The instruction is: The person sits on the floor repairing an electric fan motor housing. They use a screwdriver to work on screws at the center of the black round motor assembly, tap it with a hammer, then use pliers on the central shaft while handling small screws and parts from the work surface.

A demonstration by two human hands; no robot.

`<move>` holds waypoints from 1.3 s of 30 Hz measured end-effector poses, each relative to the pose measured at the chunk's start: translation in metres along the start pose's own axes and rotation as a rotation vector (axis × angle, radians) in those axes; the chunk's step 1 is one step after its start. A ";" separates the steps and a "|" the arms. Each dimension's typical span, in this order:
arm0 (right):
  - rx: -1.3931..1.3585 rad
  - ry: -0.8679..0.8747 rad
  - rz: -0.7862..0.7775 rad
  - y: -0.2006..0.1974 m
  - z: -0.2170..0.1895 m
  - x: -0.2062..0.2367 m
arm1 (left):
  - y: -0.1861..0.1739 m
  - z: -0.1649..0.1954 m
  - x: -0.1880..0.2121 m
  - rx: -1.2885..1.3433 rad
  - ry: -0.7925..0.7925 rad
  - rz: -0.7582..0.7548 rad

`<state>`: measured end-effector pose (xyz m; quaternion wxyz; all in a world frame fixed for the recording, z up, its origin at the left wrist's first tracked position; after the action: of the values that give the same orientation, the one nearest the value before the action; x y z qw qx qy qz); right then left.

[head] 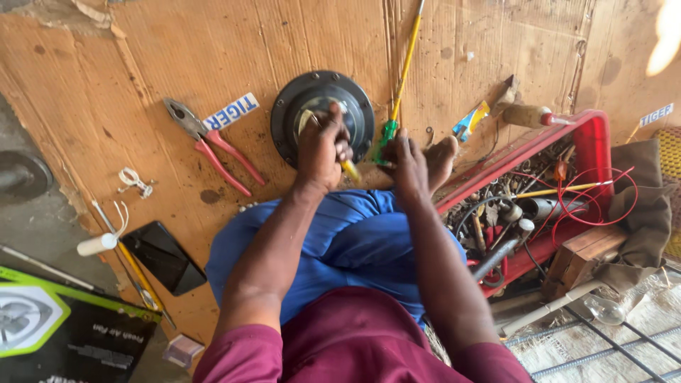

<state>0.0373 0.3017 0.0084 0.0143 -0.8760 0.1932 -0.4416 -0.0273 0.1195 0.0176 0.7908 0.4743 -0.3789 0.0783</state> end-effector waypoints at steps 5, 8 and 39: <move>0.447 -0.342 -0.135 0.034 -0.058 -0.032 | -0.001 0.003 0.021 -0.434 -0.114 -0.001; 0.704 -0.282 -0.158 0.059 -0.073 -0.037 | 0.005 0.006 0.033 -0.472 -0.127 -0.119; 0.636 -0.431 -0.717 0.131 -0.098 0.112 | 0.007 0.004 -0.011 -0.387 -0.014 0.042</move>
<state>-0.0217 0.1552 0.1281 0.1669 -0.9106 -0.2694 -0.2654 -0.0402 0.1230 0.0164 0.8628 0.3058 -0.4022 0.0172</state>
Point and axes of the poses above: each hand's wrist, its own x-axis away from the middle knuckle, its own y-axis out of the palm, z = x × y, the point moved 2 cm from there along -x, towards the middle knuckle, and after that the axes turned 9 degrees about x, right-handed, at the moved point
